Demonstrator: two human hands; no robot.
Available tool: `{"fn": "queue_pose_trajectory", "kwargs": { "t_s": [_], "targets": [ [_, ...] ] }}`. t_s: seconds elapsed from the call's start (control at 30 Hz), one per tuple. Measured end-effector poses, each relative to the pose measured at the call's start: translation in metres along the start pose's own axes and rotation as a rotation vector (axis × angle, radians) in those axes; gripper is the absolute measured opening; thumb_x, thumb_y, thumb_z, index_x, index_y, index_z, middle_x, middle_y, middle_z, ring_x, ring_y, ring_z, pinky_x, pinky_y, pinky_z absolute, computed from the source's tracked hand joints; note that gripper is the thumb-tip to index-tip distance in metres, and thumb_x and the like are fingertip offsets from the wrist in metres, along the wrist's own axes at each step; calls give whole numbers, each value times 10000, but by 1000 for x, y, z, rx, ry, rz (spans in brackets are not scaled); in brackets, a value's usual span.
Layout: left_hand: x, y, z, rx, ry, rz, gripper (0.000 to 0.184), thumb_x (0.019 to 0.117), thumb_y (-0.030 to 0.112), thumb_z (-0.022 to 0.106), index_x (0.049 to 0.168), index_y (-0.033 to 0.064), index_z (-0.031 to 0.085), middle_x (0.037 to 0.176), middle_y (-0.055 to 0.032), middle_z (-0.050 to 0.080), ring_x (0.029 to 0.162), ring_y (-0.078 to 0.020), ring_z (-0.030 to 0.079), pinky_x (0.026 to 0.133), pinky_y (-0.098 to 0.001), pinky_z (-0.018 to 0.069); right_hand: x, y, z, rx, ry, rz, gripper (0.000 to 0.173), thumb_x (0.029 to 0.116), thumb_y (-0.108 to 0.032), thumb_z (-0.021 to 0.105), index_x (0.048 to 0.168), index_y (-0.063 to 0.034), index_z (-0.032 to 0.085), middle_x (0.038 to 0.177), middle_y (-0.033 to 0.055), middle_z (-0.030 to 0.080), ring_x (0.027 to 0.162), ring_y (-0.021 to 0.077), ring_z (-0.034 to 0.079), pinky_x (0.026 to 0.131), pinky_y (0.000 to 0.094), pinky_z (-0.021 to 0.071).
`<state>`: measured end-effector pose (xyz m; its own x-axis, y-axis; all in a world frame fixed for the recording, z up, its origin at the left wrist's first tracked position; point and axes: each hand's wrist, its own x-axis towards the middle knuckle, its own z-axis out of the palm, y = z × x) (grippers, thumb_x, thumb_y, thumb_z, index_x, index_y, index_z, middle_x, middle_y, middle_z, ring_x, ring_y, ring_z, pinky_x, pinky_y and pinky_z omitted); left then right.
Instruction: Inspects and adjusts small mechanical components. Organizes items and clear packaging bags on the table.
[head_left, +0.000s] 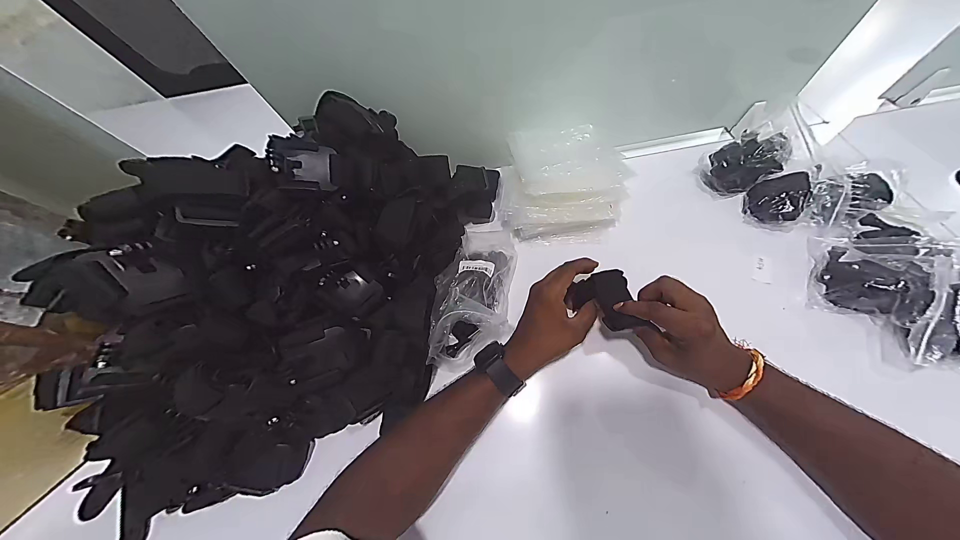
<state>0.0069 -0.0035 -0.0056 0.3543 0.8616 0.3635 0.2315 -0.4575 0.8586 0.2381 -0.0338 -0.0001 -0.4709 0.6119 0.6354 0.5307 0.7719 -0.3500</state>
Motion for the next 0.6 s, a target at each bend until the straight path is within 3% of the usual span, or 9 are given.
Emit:
{"fn": "queue_pose_trajectory", "kwargs": {
  "t_s": [0.13,0.23,0.37,0.43,0.53,0.6],
  "targets": [
    [0,0,-2,-65,-12,-56,407,904,34,708,1305,49,637,1072,-79,736,871,-125,719,770,-332,624,1,3,-1,14,-99,-13,251,989,-143,590,1167,-172,764,932,68,580,898,155,566,791,291,489],
    [1,-3,-4,-135,-21,-90,413,903,12,700,1310,50,638,1099,-92,728,886,-143,717,779,-342,624,3,5,2,-30,-187,61,270,983,-153,589,1179,-190,772,952,70,599,889,167,577,766,309,505],
    [4,-6,-7,-219,-40,-134,413,912,-20,692,1313,57,627,1111,-92,720,875,-149,714,768,-333,622,4,4,1,-27,-247,118,329,1004,-368,580,1238,-202,741,1022,73,624,917,169,599,786,350,523],
    [4,-4,-7,-259,-66,-146,405,920,-31,677,1314,52,628,1121,-90,719,864,-150,709,761,-328,617,2,5,1,15,-218,139,313,1025,-372,575,1192,-179,757,1015,64,627,925,149,609,800,327,534],
    [3,-2,-6,-281,-115,-126,391,929,-29,660,1312,43,630,1163,-92,707,925,-155,708,827,-333,615,2,4,4,27,-58,169,183,984,-244,651,1025,-80,723,1003,81,637,927,157,633,807,317,564],
    [3,-1,-6,-277,-135,-76,368,930,-34,650,1293,20,632,1172,-104,704,992,-163,705,888,-347,606,2,3,3,31,-6,259,360,935,-294,735,1145,-36,597,1131,134,610,1009,206,621,854,365,551]
  ]
}}
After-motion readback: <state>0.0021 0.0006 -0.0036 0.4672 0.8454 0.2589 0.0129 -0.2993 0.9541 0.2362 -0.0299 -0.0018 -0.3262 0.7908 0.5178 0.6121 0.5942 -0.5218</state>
